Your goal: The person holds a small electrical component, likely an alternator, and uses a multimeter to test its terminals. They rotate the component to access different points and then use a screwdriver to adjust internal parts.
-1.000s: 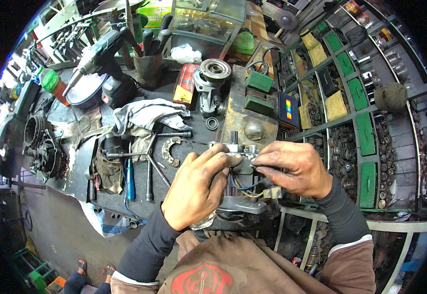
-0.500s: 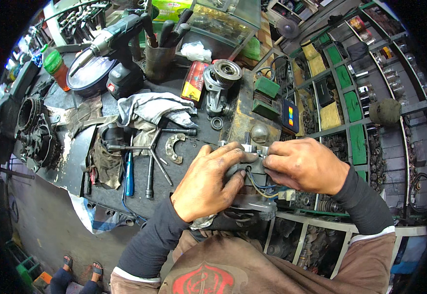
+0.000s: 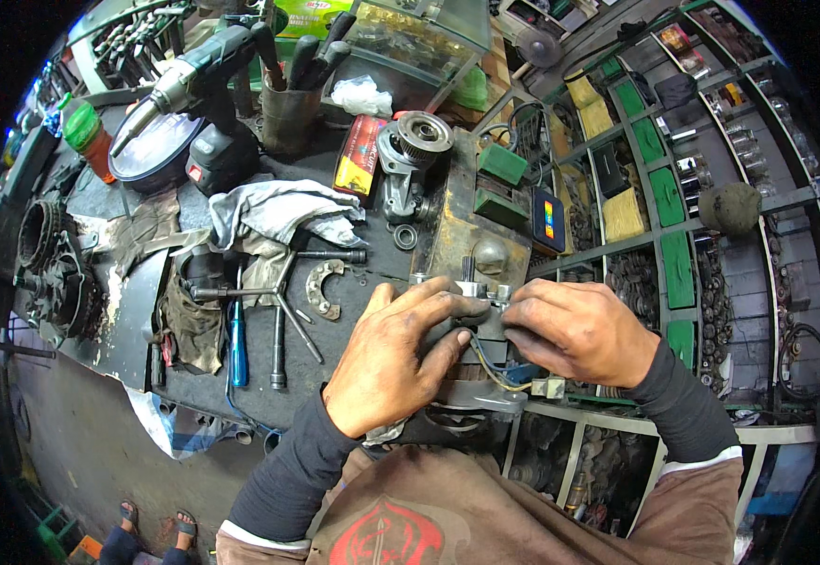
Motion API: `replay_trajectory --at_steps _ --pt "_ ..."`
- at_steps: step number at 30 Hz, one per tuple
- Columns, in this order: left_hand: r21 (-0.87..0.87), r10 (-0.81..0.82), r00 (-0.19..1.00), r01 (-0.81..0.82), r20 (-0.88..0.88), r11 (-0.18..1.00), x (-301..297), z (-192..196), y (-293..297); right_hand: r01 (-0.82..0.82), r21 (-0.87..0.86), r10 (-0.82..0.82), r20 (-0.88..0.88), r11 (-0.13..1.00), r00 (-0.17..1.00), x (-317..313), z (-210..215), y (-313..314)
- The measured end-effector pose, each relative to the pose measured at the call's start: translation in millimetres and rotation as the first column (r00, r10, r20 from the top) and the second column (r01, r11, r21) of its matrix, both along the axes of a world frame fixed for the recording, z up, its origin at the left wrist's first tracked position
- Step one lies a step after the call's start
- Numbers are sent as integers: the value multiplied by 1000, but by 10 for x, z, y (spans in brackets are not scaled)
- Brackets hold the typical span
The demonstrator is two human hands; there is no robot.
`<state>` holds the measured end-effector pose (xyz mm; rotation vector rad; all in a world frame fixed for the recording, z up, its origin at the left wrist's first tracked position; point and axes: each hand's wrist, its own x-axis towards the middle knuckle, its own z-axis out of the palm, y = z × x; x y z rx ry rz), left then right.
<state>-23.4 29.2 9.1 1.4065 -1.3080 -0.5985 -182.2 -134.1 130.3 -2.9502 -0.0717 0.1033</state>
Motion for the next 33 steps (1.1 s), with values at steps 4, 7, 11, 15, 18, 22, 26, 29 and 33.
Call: replay_trajectory --at_steps 4,7,11,15,18,22,26,29,33 --pt "-3 -3 1000 3 6 1000 6 -10 0 7 -90 -9 -29 996 1000 -14 -4 12" --pt "-1 2 1000 -2 7 1000 0 -20 -1 5 -117 -5 -6 993 1000 -16 -17 33" --pt "5 -2 1000 2 -1 1000 -2 -4 -8 6 -5 -6 27 1000 1000 -54 -35 20" --pt "-6 17 1000 -17 8 1000 5 -25 1 57 69 -54 -45 996 998 -56 34 29" --pt "36 -30 999 31 -28 999 37 -58 -2 36 24 -36 -6 999 999 -73 -13 26" --pt "3 -41 996 42 -80 999 83 -63 -3 44 15 -44 -7 999 999 0 4 51" --pt "-45 -28 995 24 -92 999 76 -130 -37 22 -29 -22 -16 999 1000 24 -14 76" --pt "-44 -40 992 35 -117 998 90 -170 -72 24 -41 -25 -24 999 999 58 -1 63" --pt "-58 -54 989 47 -137 997 98 -224 -93 15 19 -15 -14 1000 1000 47 -26 55"
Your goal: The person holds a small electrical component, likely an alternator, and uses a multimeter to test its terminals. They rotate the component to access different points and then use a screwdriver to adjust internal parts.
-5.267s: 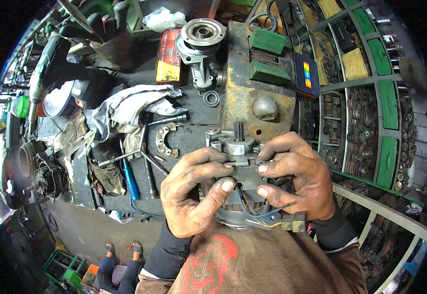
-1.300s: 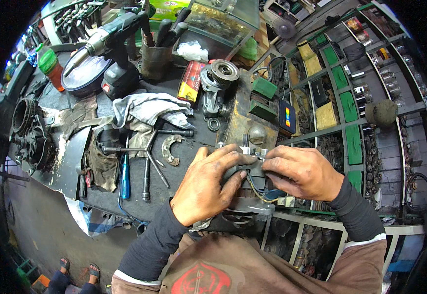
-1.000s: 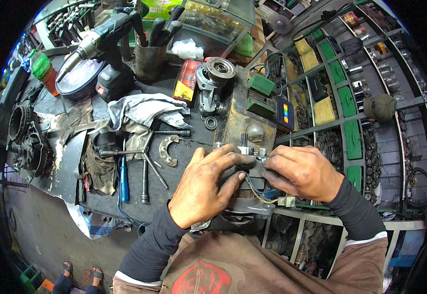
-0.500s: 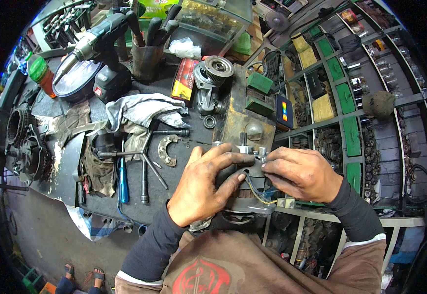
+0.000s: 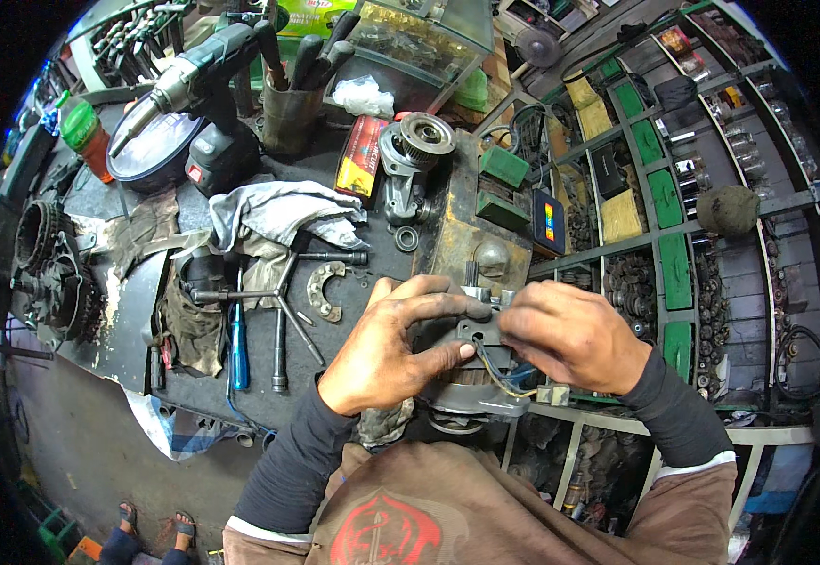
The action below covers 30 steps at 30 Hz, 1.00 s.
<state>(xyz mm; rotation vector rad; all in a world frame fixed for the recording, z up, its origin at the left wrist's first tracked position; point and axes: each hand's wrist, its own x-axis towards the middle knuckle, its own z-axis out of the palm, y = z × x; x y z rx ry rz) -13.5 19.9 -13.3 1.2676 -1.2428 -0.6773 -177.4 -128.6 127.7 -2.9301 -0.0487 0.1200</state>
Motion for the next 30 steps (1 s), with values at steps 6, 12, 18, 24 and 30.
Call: replay_trajectory --at_steps 6,12,18,24,30 --pt "85 -83 996 85 -33 993 59 66 4 7 20 -6 -46 1000 999 -37 42 -37" --pt "117 -86 996 87 -10 989 66 82 11 -24 -95 19 -54 995 998 -28 26 -7" --pt "104 -79 997 80 -14 991 57 41 6 -28 -205 7 -101 978 995 53 68 45" --pt "111 -68 998 70 -14 991 46 57 10 -31 -69 27 -58 997 998 0 13 -17" --pt "98 -73 997 74 -18 992 53 30 9 7 -18 -8 -25 1000 1000 -43 20 -38"
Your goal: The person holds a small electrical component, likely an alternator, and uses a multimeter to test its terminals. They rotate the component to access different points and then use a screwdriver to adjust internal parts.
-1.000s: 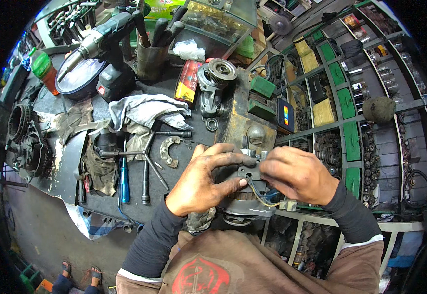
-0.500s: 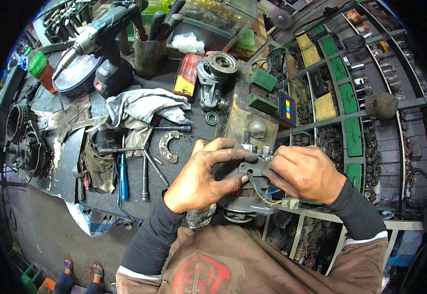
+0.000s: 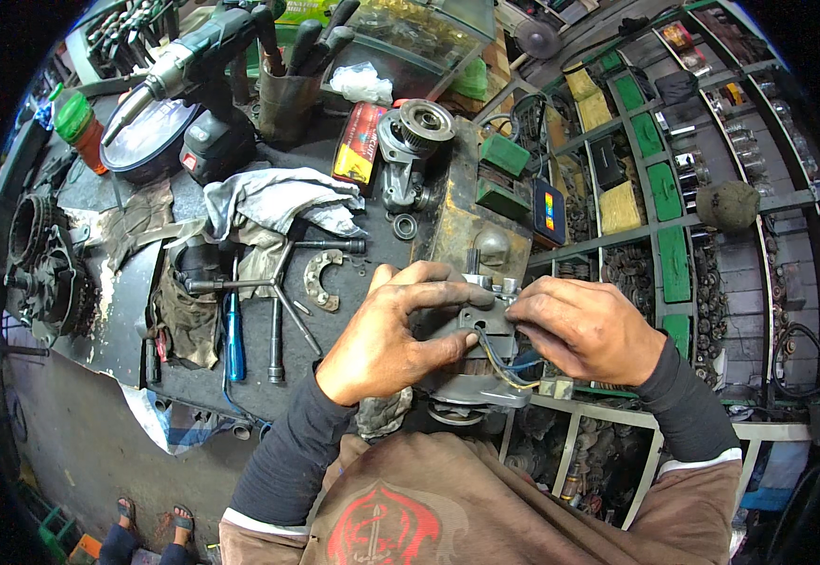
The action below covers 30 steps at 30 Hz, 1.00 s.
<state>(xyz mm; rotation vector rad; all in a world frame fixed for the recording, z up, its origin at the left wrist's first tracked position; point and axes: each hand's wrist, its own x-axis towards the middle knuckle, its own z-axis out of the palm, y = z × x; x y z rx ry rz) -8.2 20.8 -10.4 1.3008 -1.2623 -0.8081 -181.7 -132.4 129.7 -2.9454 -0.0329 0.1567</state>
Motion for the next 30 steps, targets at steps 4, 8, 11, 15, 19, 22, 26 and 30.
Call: replay_trajectory --at_steps 4,8,11,15,19,22,26,30 --pt "-16 8 1000 -8 1 1000 -13 -9 -6 -1 -85 -1 -13 996 1000 12 2 26" --pt "-29 17 1000 -18 -8 999 -20 -28 -12 -14 -164 8 -35 986 999 32 23 41" --pt "-64 45 999 -46 -23 997 -39 -36 -24 -39 -213 27 -59 976 998 47 37 31" --pt "-70 64 998 -65 -15 995 -44 -36 -21 -18 -135 15 -21 991 1000 67 49 40" --pt "-74 68 998 -69 -15 995 -53 -59 -26 -52 -25 52 -16 998 999 20 75 -17" --pt "-12 29 999 -29 -43 999 -24 -12 3 -26 -26 26 -17 999 1000 29 58 4" --pt "-82 64 997 -66 -34 994 -57 -67 -14 -29 -145 17 -86 989 996 58 51 32" --pt "-31 40 999 -41 -26 999 -31 -30 -3 -115 -295 80 -126 949 989 93 20 26"
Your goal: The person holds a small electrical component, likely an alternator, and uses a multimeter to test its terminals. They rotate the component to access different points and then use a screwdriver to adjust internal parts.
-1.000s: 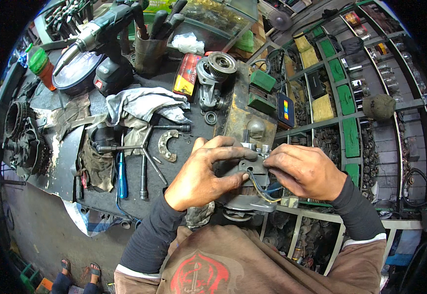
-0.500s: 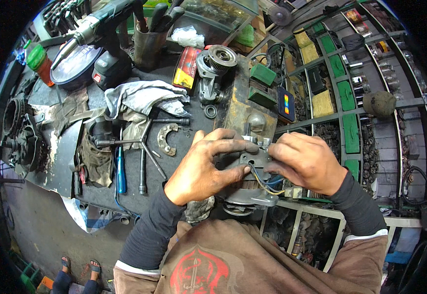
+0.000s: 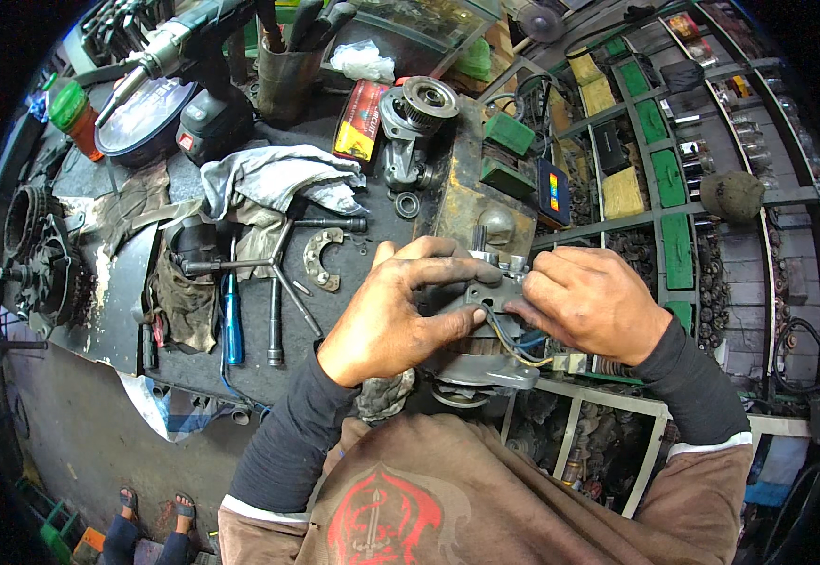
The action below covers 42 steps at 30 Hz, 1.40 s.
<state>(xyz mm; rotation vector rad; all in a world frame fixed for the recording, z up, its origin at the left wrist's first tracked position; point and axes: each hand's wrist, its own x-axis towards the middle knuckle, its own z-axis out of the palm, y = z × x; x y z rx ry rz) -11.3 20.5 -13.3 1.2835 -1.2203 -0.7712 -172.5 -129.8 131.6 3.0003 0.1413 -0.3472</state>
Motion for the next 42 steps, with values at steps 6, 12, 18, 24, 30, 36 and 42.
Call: replay_trajectory --at_steps 6,12,18,24,30,36,42 --pt "24 -16 1000 16 -3 1000 -10 -5 -32 -112 16 112 -32 994 993 108 80 -51" --pt "-10 -14 1000 14 8 1000 -2 -40 -62 -89 -108 80 -90 990 993 118 135 -55" --pt "-88 103 994 -107 -43 990 -170 -135 -18 93 32 -88 -134 995 987 -43 40 -163" --pt "-95 225 946 -252 -234 963 -452 -205 27 837 527 -885 -308 147 349 -1572 -58 298" --pt "-90 309 932 -330 -191 940 -513 -144 93 549 634 -439 -342 545 831 -749 -1602 1651" --pt "-50 377 904 -394 -204 918 -654 -114 -5 440 -77 -440 17 895 898 504 -2344 1537" --pt "-52 284 945 -296 -162 954 -500 -51 72 360 -368 -394 -22 857 919 702 -2556 1419"
